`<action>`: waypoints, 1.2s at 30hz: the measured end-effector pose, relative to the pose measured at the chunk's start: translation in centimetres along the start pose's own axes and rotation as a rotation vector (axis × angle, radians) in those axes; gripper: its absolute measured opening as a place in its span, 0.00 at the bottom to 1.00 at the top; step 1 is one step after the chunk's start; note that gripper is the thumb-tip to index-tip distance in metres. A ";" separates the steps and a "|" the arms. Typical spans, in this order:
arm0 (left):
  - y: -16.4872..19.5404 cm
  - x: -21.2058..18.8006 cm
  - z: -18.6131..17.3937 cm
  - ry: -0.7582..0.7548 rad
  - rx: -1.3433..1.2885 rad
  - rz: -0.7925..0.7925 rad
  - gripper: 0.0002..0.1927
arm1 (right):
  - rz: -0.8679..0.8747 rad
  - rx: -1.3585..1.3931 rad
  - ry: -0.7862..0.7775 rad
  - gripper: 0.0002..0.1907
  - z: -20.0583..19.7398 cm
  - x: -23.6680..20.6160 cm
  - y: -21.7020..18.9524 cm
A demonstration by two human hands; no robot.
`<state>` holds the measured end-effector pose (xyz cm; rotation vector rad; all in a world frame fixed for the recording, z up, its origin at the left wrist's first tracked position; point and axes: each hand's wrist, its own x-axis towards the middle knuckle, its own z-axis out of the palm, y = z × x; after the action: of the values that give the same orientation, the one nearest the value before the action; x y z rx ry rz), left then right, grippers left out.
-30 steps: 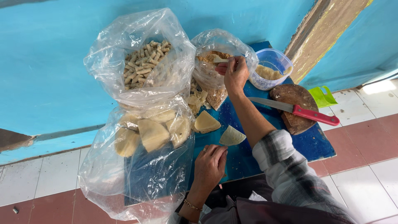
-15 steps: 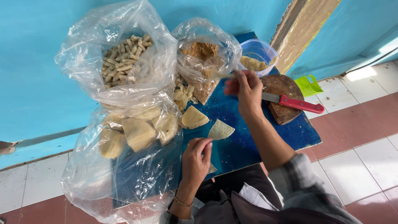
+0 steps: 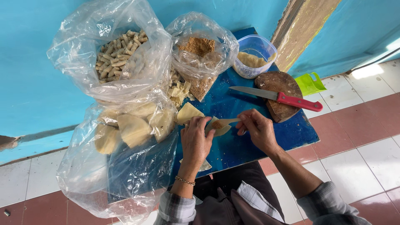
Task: The person folds small square dough wrappers around a filling, pinching the edges closed by hand, and sets the finished folded pieces aside while taking new wrappers and filling from the bags on the table. The person repeats this folding cycle for the length of the clip.
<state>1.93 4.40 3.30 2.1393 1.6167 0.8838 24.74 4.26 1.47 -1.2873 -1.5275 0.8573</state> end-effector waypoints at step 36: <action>-0.5 -1.1 1.2 0.104 0.114 -0.072 0.09 | 0.003 0.469 0.320 0.15 1.2 13.5 -1.4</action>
<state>2.15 3.62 1.72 2.1264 1.8247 0.9153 22.87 17.25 5.29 -1.0193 -0.9978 0.8963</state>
